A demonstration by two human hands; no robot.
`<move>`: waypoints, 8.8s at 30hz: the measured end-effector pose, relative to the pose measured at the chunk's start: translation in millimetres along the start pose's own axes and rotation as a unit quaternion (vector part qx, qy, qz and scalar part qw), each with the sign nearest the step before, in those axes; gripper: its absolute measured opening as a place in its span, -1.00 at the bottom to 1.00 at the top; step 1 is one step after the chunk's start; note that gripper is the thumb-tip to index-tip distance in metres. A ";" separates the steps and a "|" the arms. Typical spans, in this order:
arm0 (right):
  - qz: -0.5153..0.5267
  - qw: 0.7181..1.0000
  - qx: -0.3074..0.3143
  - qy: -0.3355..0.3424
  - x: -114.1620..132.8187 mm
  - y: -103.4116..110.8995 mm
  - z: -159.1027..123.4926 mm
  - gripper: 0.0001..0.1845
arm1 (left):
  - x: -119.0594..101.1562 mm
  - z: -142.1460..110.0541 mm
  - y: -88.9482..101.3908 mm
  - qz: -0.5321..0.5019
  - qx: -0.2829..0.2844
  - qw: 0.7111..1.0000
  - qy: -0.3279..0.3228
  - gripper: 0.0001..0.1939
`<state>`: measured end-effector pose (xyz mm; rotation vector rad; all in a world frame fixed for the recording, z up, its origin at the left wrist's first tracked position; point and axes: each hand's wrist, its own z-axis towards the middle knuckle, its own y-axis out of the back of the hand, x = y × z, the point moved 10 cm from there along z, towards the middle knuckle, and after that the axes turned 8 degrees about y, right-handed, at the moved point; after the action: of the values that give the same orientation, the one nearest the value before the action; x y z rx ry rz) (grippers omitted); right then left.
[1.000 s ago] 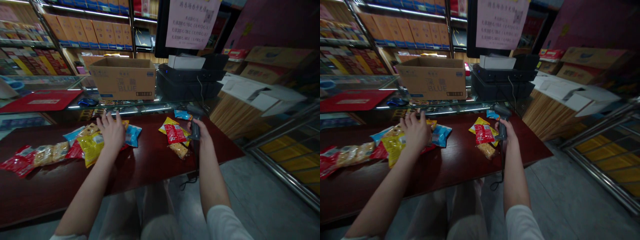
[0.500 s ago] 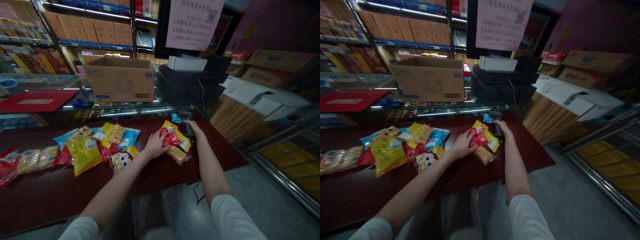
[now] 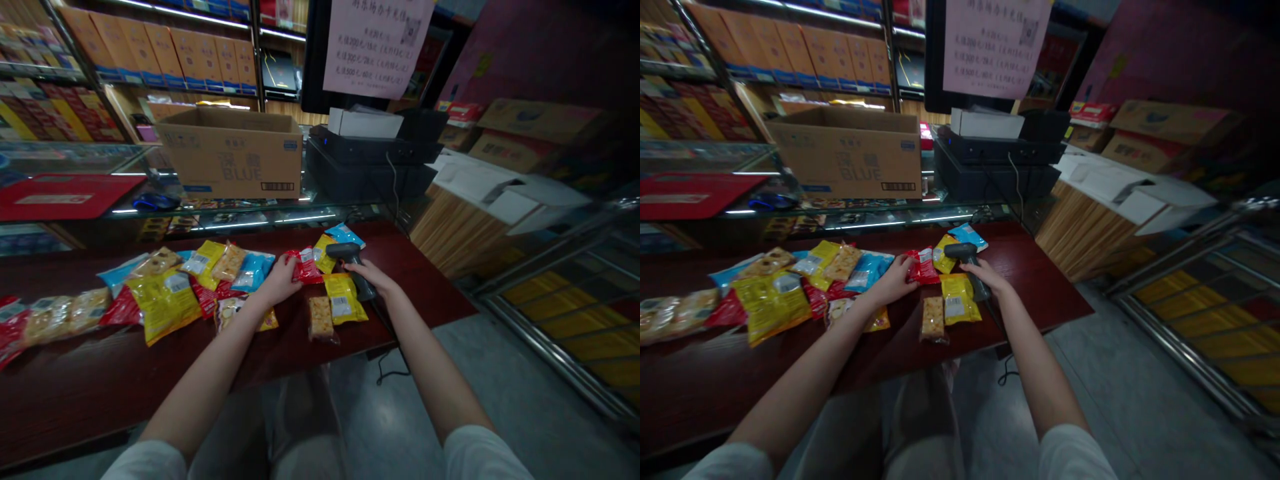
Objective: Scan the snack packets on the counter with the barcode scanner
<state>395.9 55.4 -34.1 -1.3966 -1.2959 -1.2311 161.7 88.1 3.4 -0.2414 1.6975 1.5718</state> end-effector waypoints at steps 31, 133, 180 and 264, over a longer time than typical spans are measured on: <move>0.308 0.911 0.272 0.033 34.1 -111.5 -35.1 -0.63 | -8.3 -19.8 79.4 -0.101 -0.322 0.932 -0.134 -0.32; 0.245 0.936 0.249 0.045 31.3 -118.3 -42.9 -0.58 | 27.2 -19.5 80.9 -0.162 -0.189 0.965 0.081 -0.73; 0.411 0.891 0.173 0.092 52.5 -72.5 -32.3 -0.81 | -51.0 -61.2 -15.7 0.146 0.147 0.970 -0.125 -0.32; 0.293 0.891 0.344 0.033 28.1 -114.2 -54.1 -0.56 | 35.0 -49.7 138.7 0.010 -0.414 0.910 -0.010 -0.46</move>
<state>275.9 18.9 -2.0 -1.0733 -0.9975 -0.3400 31.9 85.3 81.3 -0.6241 0.9184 2.2239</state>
